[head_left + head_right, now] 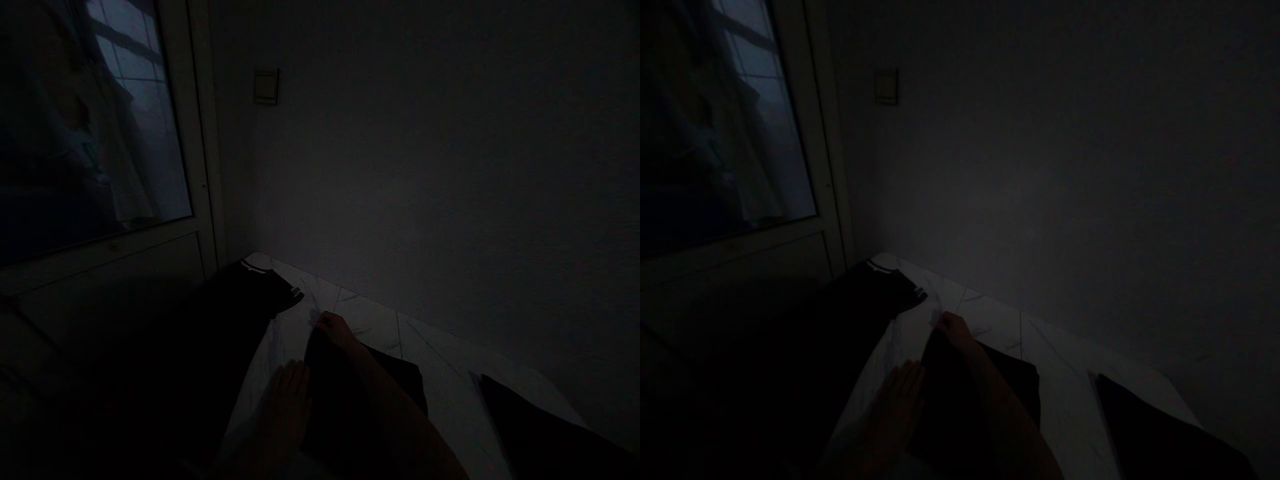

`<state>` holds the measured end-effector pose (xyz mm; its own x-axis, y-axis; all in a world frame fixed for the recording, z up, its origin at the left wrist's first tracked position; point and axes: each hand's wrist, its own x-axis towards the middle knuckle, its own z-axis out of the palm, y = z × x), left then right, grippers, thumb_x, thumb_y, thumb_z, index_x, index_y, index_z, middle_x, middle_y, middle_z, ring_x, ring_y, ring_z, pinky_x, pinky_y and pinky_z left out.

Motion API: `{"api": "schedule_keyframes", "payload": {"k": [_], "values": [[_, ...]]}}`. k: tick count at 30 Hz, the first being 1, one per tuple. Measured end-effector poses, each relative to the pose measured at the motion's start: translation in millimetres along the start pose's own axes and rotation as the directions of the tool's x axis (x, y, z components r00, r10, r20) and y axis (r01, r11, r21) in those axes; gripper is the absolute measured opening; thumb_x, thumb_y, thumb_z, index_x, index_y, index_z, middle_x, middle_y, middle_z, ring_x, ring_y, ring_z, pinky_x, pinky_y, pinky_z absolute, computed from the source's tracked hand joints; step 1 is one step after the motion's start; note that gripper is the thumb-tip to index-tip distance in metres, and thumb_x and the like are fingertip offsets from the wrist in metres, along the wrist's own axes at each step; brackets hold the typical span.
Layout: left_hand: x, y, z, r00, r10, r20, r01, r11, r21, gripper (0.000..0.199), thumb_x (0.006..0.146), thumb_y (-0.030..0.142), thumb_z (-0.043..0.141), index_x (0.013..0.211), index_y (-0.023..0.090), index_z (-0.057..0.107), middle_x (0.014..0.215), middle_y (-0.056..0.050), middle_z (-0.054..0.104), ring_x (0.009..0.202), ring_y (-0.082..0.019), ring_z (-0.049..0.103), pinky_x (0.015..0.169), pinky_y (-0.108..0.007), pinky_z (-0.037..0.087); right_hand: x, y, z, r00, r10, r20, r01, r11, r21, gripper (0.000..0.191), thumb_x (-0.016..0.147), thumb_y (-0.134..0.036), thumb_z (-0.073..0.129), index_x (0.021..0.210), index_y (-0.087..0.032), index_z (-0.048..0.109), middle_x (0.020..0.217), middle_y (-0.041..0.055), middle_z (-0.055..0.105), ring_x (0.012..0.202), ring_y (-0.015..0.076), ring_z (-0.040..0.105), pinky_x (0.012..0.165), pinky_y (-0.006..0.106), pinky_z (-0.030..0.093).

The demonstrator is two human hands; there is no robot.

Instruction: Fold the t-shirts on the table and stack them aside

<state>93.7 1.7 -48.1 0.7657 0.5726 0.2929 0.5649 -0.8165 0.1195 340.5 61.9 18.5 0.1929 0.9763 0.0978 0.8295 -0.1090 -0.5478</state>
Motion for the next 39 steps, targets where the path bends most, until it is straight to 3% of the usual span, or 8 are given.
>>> {"api": "schedule_keyframes", "payload": {"k": [9,13,17,21,25,29,34,39], "values": [[-5.6,-3.2,-9.5,0.990,0.001,0.139,0.006,0.999,-0.054,0.061,0.094,0.026,0.043,0.155,0.021,0.041,0.159,-0.010,0.039,0.147,-0.032,0.039,0.116,-0.058,0.040,2.4,-2.6,8.1,0.998,0.040,-0.046,-0.044,0.995,-0.094,0.019,0.097,-0.032,0.057,0.102,-0.017,0.068,0.097,0.0076,0.076,0.089,0.0195,0.068,0.080,0.027,0.046],[29.5,10.8,-30.5,0.998,0.008,0.056,-0.006,0.999,-0.044,0.058,0.097,0.033,0.042,0.154,0.020,0.043,0.160,-0.011,0.040,0.149,-0.034,0.034,0.119,-0.059,0.035,-5.7,-12.9,5.0,0.991,0.035,-0.128,-0.051,0.991,-0.123,0.033,0.102,-0.029,0.044,0.123,-0.016,0.065,0.122,0.0129,0.071,0.115,0.0222,0.063,0.099,0.033,0.044],[88.1,27.6,-40.7,0.990,0.138,-0.006,-0.138,0.986,-0.092,0.055,0.102,0.034,0.035,0.152,0.012,0.043,0.158,-0.015,0.043,0.149,-0.030,0.034,0.122,-0.058,0.028,-50.6,2.9,-11.5,0.978,0.044,-0.205,-0.085,0.977,-0.197,0.048,0.103,-0.024,0.030,0.144,-0.012,0.052,0.149,0.0155,0.055,0.139,0.0230,0.048,0.115,0.038,0.035],[118.9,27.5,-20.7,0.977,0.203,0.070,-0.197,0.977,-0.083,0.057,0.102,0.041,0.036,0.151,0.011,0.045,0.161,-0.018,0.037,0.151,-0.033,0.030,0.121,-0.061,0.024,-132.7,43.2,-27.7,0.956,0.172,-0.237,-0.255,0.887,-0.384,0.059,0.103,-0.039,0.032,0.151,-0.006,0.043,0.158,0.0207,0.040,0.150,0.0318,0.032,0.119,0.051,0.029],[121.9,21.7,-4.4,0.972,0.188,0.142,-0.186,0.982,-0.023,0.059,0.102,0.045,0.035,0.152,0.014,0.044,0.163,-0.018,0.032,0.151,-0.035,0.029,0.119,-0.064,0.023,-187.8,63.0,-36.7,0.930,0.336,-0.149,-0.365,0.800,-0.477,0.069,0.103,-0.051,0.032,0.155,-0.006,0.037,0.163,0.0188,0.030,0.153,0.0323,0.023,0.123,0.056,0.017],[125.7,22.0,-8.7,0.976,0.186,0.117,-0.188,0.982,0.005,0.059,0.102,0.041,0.034,0.153,0.011,0.040,0.163,-0.019,0.031,0.152,-0.036,0.026,0.118,-0.067,0.023,-196.0,62.7,-47.7,0.916,0.353,-0.192,-0.402,0.776,-0.486,0.072,0.104,-0.054,0.028,0.158,-0.006,0.030,0.165,0.0183,0.024,0.155,0.0313,0.016,0.123,0.054,0.013],[128.7,24.9,-20.7,0.979,0.149,0.139,-0.151,0.989,0.004,0.057,0.102,0.037,0.035,0.151,0.010,0.043,0.162,-0.021,0.033,0.151,-0.037,0.028,0.114,-0.069,0.027,-198.3,58.5,-57.3,0.856,0.481,-0.190,-0.513,0.744,-0.429,0.072,0.103,-0.052,0.030,0.159,-0.006,0.026,0.167,0.0179,0.018,0.155,0.0310,0.015,0.122,0.055,0.019],[88.5,30.7,-27.1,0.959,0.280,0.042,-0.280,0.960,-0.006,0.057,0.103,0.040,0.037,0.154,0.014,0.039,0.164,-0.017,0.029,0.153,-0.034,0.025,0.119,-0.066,0.020,-230.5,41.7,-44.1,0.905,0.350,-0.243,-0.424,0.797,-0.431,0.077,0.102,-0.056,0.032,0.160,-0.006,0.019,0.167,0.0181,0.013,0.156,0.0316,0.010,0.122,0.057,0.016]]}}
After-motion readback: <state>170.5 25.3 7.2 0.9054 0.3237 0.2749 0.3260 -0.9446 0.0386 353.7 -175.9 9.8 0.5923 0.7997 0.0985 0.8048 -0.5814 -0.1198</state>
